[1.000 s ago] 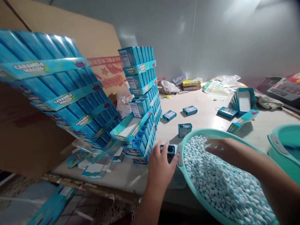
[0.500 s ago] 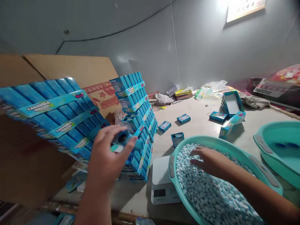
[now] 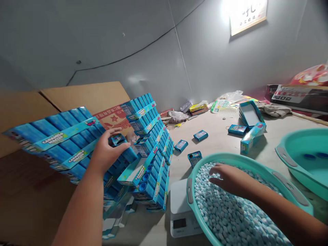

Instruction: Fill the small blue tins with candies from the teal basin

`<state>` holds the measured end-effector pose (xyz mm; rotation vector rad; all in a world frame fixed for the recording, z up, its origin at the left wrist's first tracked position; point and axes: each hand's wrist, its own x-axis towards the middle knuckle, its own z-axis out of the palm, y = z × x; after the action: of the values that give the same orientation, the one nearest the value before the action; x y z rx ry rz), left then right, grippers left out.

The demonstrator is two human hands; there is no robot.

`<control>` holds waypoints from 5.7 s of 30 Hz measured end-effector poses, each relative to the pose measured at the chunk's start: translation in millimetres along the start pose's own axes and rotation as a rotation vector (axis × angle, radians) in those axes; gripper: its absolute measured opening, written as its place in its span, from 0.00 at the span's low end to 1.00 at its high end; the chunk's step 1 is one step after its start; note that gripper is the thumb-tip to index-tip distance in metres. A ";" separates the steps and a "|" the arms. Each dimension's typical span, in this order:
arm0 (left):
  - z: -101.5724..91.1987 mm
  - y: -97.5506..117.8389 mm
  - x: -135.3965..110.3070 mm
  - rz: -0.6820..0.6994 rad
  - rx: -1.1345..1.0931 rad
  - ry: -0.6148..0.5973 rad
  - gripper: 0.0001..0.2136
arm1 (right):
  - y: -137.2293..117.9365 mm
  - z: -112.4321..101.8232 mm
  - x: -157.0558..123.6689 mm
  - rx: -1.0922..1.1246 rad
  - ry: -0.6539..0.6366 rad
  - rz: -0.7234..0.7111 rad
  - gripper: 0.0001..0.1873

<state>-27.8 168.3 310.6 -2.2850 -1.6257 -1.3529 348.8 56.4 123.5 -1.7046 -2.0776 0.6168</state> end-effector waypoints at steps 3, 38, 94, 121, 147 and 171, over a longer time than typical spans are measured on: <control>8.7 -3.4 6.3 -0.039 -0.227 0.014 0.32 | -0.9 3.0 -0.5 0.006 -0.006 -0.016 0.17; 28.2 -75.0 21.0 -0.206 -0.499 -0.358 0.42 | 6.2 6.1 3.9 0.043 -0.006 0.172 0.19; 74.1 50.7 -35.7 0.073 0.705 -0.083 0.15 | -11.1 -6.9 -4.4 -0.068 0.048 0.043 0.17; 184.9 7.6 -142.7 -0.113 -0.227 -0.169 0.23 | 13.3 15.0 20.7 -0.076 -0.113 -0.166 0.28; 78.5 39.5 -161.7 0.014 0.525 0.353 0.34 | -4.4 4.5 50.5 -0.332 -0.377 -0.076 0.30; 69.7 -18.2 -151.7 -0.256 0.198 0.250 0.31 | -9.8 -2.8 47.2 -0.261 -0.348 -0.082 0.32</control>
<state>-10.3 95.2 160.4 -1.7697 -1.9127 -1.3836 333.4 101.3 132.1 -1.7353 -2.5551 0.6818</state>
